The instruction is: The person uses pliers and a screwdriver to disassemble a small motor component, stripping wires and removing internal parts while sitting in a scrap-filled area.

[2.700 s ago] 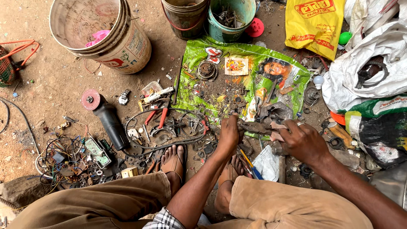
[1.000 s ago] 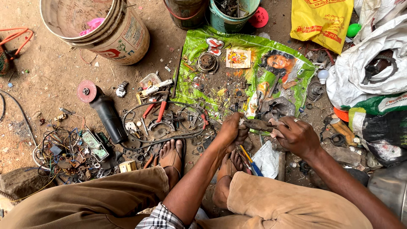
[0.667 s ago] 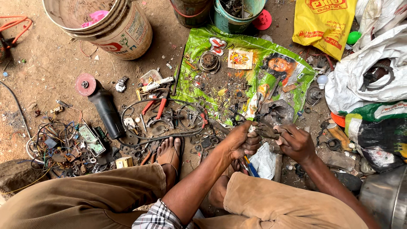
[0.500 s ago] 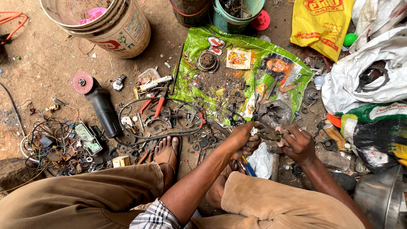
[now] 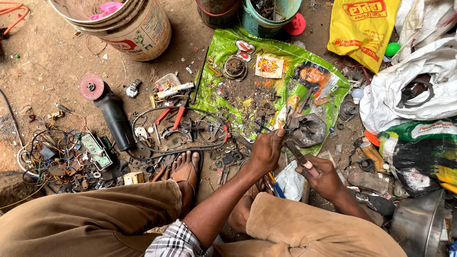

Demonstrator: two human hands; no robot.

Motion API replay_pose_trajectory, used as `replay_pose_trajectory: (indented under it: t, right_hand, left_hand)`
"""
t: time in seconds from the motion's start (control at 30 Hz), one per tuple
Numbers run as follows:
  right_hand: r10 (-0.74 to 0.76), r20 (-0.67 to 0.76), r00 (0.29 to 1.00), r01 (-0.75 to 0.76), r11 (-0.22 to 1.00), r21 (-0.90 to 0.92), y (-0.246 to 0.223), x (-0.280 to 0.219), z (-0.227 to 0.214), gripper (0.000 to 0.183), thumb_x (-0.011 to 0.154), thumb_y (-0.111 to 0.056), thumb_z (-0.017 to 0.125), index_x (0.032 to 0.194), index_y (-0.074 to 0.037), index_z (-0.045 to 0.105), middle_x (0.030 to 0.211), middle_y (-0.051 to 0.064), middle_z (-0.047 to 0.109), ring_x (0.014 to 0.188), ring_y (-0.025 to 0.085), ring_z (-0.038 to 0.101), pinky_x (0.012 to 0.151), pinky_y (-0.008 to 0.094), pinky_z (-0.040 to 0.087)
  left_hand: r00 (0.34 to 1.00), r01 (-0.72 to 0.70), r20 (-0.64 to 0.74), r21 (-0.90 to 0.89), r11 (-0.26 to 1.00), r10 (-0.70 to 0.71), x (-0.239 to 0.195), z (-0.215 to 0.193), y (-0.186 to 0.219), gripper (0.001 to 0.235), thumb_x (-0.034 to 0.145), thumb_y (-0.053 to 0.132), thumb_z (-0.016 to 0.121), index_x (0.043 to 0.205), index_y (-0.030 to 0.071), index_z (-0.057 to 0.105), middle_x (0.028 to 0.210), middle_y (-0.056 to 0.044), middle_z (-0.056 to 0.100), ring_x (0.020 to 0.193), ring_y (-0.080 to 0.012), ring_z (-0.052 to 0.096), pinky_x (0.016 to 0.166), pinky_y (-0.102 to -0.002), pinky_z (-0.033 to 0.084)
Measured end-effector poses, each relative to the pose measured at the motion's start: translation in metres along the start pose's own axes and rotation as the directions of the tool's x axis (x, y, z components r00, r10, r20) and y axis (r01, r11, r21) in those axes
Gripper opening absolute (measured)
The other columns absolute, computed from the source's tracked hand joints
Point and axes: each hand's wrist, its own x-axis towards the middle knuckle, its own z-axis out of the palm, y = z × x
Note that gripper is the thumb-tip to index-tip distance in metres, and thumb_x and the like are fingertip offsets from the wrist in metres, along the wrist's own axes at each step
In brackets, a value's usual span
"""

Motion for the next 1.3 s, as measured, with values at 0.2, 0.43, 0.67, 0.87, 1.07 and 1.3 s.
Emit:
replay_pose_trajectory:
  t: [0.2,0.43,0.67,0.87,1.07,1.3]
  right_hand:
    - [0.394,0.311,0.865,-0.500,0.731,0.465,-0.014,0.000,0.002,0.022,0.094,-0.019,0.069,0.105,0.000,0.071,0.079,0.004,0.066,0.067,0.010,0.059,0.060,0.029,0.050]
    - [0.321,0.432,0.843,-0.519,0.694,0.499,-0.018,-0.003,0.011,0.038,0.101,-0.030,0.066,0.087,0.006,0.069,0.075,0.006,0.067,0.061,0.014,0.063,0.058,0.030,0.053]
    - [0.383,0.512,0.768,-0.640,0.484,0.597,-0.012,-0.006,0.015,0.024,0.089,-0.023,0.071,0.095,0.000,0.068,0.081,0.006,0.066,0.066,0.013,0.062,0.060,0.031,0.054]
    - [0.183,0.139,0.973,-0.196,0.977,0.086,-0.012,0.007,0.004,0.025,0.087,-0.013,0.076,0.109,-0.001,0.073,0.101,0.010,0.074,0.090,0.020,0.071,0.081,0.032,0.056]
    - [0.054,0.024,0.998,-0.043,0.942,-0.334,-0.031,0.013,-0.003,0.035,0.083,-0.008,0.076,0.116,-0.004,0.070,0.123,0.015,0.066,0.107,0.033,0.069,0.086,0.041,0.056]
    - [-0.035,-0.050,0.998,-0.009,0.731,-0.682,-0.046,0.018,-0.007,0.047,0.070,-0.007,0.082,0.115,-0.006,0.069,0.120,0.014,0.061,0.109,0.036,0.065,0.087,0.047,0.055]
  left_hand:
    - [0.987,-0.160,-0.020,-0.048,0.986,0.159,-0.001,-0.004,-0.007,0.046,0.114,0.029,0.038,0.081,-0.001,0.050,0.062,-0.018,0.043,0.053,-0.0379,0.047,0.056,-0.048,0.035]
    - [0.936,-0.347,-0.037,0.085,0.934,0.351,0.000,-0.015,-0.019,0.043,0.115,0.027,0.038,0.083,0.001,0.051,0.068,-0.016,0.047,0.060,-0.0371,0.054,0.057,-0.048,0.041]
    - [0.936,-0.342,-0.057,0.097,0.935,0.348,-0.006,-0.008,-0.035,0.040,0.113,0.022,0.038,0.080,0.002,0.048,0.066,-0.014,0.043,0.056,-0.0330,0.051,0.055,-0.048,0.038]
    - [0.940,-0.319,-0.082,0.126,0.939,0.330,-0.001,-0.002,-0.032,0.035,0.111,0.015,0.039,0.111,-0.010,0.063,0.058,-0.014,0.047,0.046,-0.0317,0.046,0.047,-0.049,0.031]
    - [0.993,-0.066,-0.088,0.186,0.980,0.084,0.000,-0.001,-0.031,0.054,0.111,0.022,0.042,0.063,0.002,0.059,0.047,-0.013,0.042,0.040,-0.0305,0.041,0.049,-0.051,0.030]
    - [0.993,0.073,-0.108,0.277,0.958,-0.044,0.000,-0.002,-0.016,0.065,0.111,0.030,0.038,0.052,0.004,0.051,0.043,-0.016,0.039,0.035,-0.0321,0.037,0.048,-0.053,0.029]
